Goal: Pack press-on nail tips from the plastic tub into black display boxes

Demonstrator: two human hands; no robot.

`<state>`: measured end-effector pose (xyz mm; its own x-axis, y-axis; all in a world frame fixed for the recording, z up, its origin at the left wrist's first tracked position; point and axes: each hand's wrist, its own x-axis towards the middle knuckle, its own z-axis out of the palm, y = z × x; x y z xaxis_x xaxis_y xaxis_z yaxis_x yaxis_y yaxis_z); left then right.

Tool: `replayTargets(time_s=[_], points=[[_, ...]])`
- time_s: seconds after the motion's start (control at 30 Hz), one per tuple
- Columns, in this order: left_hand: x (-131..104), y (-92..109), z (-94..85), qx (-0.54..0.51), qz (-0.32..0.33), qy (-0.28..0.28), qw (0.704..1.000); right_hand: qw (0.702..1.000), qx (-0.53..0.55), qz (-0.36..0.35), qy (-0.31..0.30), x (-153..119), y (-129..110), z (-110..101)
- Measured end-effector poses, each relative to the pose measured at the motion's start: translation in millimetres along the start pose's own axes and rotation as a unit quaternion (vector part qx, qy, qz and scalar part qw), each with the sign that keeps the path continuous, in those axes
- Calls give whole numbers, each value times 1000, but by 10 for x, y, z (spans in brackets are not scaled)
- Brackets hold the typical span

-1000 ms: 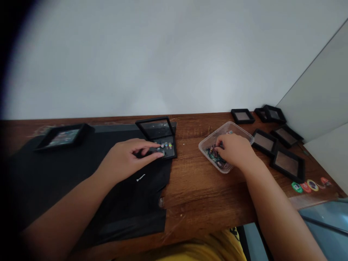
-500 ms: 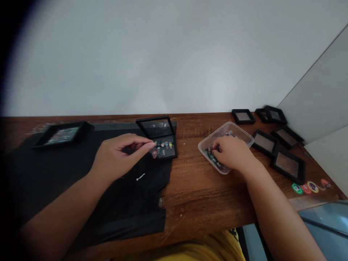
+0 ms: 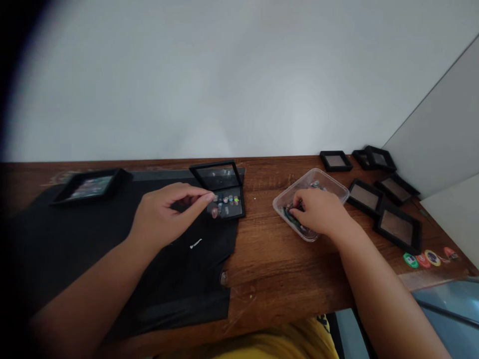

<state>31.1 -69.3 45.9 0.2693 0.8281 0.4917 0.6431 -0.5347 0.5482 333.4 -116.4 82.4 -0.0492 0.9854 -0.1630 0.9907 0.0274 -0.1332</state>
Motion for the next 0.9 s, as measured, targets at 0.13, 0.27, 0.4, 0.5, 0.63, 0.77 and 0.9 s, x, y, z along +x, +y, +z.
replayTargets(time_s=[0.13, 0.27, 0.4, 0.5, 0.63, 0.77, 0.9], points=[[-5, 6, 0, 2, -1, -5, 1000, 999, -23, -24, 4, -1, 12, 17], [-7, 6, -3, -1, 4, -3, 1000, 998, -43, -51, 13, -3, 28, 44], [-8, 15, -7, -4, 21, 2, 1000, 998, -36, -42, 15, -10, 15, 29], [-6, 23, -10, -5, 29, 3, 1000, 999, -15, -28, 24, -17, 3, -5], [-9, 26, -21, -5, 30, 1, 1000, 998, 23, -17, 56, -30, -6, -36], [-24, 64, -26, -11, 44, 39, 998, 988, 122, -45, 83, -49, -41, -31], [-61, 193, -5, -35, 148, 50, 987, 950, 253, -104, 150, -96, -153, 10]])
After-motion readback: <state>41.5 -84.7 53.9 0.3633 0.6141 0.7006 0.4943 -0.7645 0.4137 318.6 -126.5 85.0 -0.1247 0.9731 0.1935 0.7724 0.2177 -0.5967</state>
